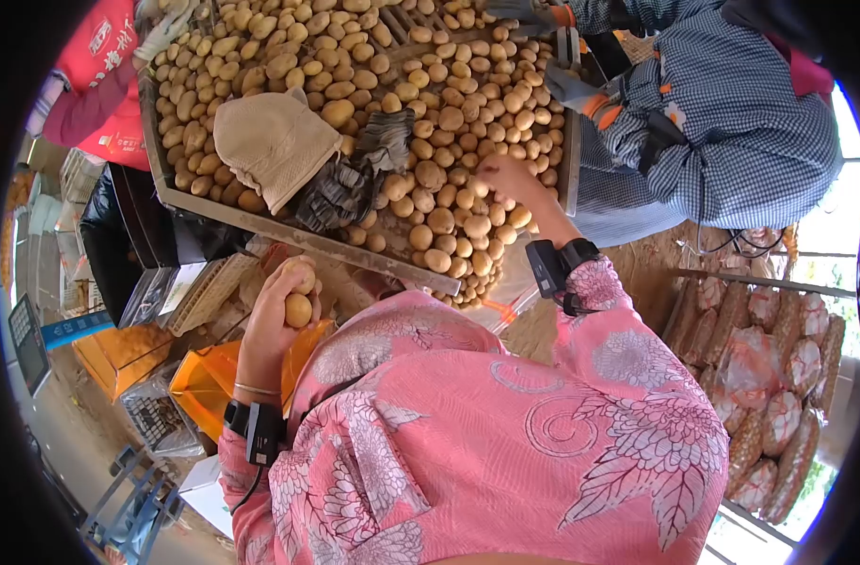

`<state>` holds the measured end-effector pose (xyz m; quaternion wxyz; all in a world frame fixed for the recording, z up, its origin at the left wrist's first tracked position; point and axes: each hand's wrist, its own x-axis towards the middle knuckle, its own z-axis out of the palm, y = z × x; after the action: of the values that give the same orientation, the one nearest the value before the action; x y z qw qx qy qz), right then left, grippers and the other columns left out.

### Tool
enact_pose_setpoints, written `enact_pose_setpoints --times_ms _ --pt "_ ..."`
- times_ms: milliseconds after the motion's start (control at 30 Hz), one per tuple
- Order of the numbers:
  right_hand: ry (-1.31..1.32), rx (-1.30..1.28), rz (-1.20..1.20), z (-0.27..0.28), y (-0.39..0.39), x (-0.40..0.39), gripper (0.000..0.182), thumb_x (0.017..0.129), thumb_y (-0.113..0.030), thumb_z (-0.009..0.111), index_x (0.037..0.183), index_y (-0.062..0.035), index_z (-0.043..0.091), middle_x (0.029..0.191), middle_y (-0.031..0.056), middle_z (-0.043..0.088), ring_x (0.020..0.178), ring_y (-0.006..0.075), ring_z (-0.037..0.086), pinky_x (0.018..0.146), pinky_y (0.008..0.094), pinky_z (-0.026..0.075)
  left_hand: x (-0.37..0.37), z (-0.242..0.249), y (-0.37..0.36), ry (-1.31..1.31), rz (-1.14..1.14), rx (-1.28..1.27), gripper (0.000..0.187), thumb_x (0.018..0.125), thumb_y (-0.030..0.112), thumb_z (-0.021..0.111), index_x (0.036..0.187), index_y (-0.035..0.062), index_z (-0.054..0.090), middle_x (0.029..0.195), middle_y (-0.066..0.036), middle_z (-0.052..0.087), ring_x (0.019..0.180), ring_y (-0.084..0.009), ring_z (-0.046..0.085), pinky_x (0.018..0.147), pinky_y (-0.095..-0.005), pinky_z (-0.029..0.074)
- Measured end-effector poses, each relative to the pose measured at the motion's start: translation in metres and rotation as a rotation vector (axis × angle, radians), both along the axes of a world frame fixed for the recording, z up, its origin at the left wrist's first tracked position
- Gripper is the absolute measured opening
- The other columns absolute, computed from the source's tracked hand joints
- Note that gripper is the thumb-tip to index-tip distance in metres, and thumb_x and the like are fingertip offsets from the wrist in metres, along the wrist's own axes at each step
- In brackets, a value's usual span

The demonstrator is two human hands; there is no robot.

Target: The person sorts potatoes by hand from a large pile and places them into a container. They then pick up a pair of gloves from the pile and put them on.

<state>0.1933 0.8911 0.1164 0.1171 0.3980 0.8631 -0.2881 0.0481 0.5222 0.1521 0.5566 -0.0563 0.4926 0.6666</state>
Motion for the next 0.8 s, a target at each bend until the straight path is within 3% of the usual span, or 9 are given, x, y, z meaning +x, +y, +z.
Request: enact_pose_setpoints --times_ms 33,67,200,300,500,533,600,633,800 --pt "-0.138 -0.417 0.01 0.017 -0.005 -0.005 0.033 0.076 -0.024 0.056 0.103 -0.0054 0.058 0.09 0.0132 0.059 0.071 0.0246 0.061 0.065 0.0356 0.05 0.001 0.002 0.0 0.004 0.003 0.008 0.023 0.085 0.018 0.047 0.103 0.0043 0.048 0.075 -0.01 0.052 0.046 -0.0182 0.05 0.037 -0.0262 0.036" --pt "-0.116 -0.328 0.118 0.0 0.004 -0.002 0.031 0.078 -0.024 0.055 0.099 -0.0022 0.059 0.079 0.0117 0.063 0.056 0.0189 0.06 0.057 0.0323 0.05 0.001 0.003 0.0 0.013 0.015 0.015 0.023 0.085 0.017 0.046 0.104 0.0043 0.048 0.078 -0.01 0.052 0.047 -0.018 0.05 0.038 -0.0261 0.036" --pt "0.162 0.264 0.007 -0.018 0.047 -0.019 0.029 0.079 -0.026 0.052 0.098 -0.0068 0.061 0.071 0.0112 0.063 0.064 0.0218 0.062 0.061 0.0338 0.049 0.002 0.008 -0.001 0.012 0.062 0.015 0.025 0.085 0.012 0.045 0.109 0.0032 0.046 0.082 -0.01 0.052 0.05 -0.0171 0.05 0.041 -0.0254 0.037" --pt "0.198 0.607 0.003 -0.018 0.072 -0.049 0.038 0.081 -0.035 0.05 0.111 -0.0112 0.055 0.106 0.0145 0.058 0.103 0.0305 0.053 0.085 0.0443 0.04 0.002 0.008 -0.004 -0.013 0.09 0.012 0.026 0.085 0.01 0.046 0.11 0.0026 0.045 0.081 -0.01 0.052 0.05 -0.0168 0.05 0.041 -0.0251 0.037" --pt "0.156 0.36 -0.039 -0.034 0.041 -0.094 0.043 0.08 -0.031 0.053 0.118 -0.0128 0.047 0.119 0.0134 0.046 0.121 0.0395 0.029 0.092 0.0619 0.024 -0.003 0.01 -0.012 -0.021 0.103 0.041 0.027 0.083 0.01 0.049 0.109 0.0037 0.046 0.083 -0.011 0.053 0.055 -0.0154 0.051 0.044 -0.023 0.04" --pt "0.152 0.36 -0.036 -0.036 0.032 -0.093 0.043 0.08 -0.031 0.053 0.118 -0.0128 0.047 0.119 0.0134 0.046 0.121 0.0395 0.029 0.092 0.0619 0.024 -0.002 0.011 -0.012 -0.02 0.131 0.022 0.027 0.084 0.01 0.048 0.109 0.0029 0.045 0.08 -0.01 0.052 0.05 -0.0167 0.05 0.041 -0.0245 0.037" --pt "-0.018 0.571 0.628 -0.04 0.014 -0.084 0.048 0.079 -0.035 0.054 0.121 -0.0136 0.046 0.118 0.0107 0.048 0.12 0.0436 0.027 0.096 0.0565 0.025 -0.005 0.007 -0.012 -0.016 0.136 0.035 0.027 0.083 0.01 0.048 0.109 0.0029 0.045 0.08 -0.01 0.052 0.05 -0.0167 0.05 0.041 -0.0246 0.037" --pt "0.225 0.382 0.418 -0.028 -0.005 -0.072 0.045 0.077 -0.038 0.057 0.115 -0.013 0.054 0.114 0.0089 0.051 0.12 0.0408 0.028 0.096 0.0516 0.029 -0.006 0.005 -0.011 -0.007 0.141 0.046 0.028 0.083 0.01 0.049 0.109 0.0029 0.045 0.079 -0.01 0.052 0.05 -0.0167 0.05 0.041 -0.0247 0.037" --pt "-0.003 0.189 0.558 0.005 0.006 -0.06 0.037 0.078 -0.039 0.056 0.099 -0.0082 0.061 0.102 0.0065 0.059 0.1 0.0292 0.048 0.084 0.0414 0.04 -0.012 0.006 -0.011 0.017 0.149 0.088 0.028 0.083 0.011 0.049 0.11 0.0031 0.046 0.079 -0.011 0.053 0.051 -0.0167 0.051 0.041 -0.0248 0.038"
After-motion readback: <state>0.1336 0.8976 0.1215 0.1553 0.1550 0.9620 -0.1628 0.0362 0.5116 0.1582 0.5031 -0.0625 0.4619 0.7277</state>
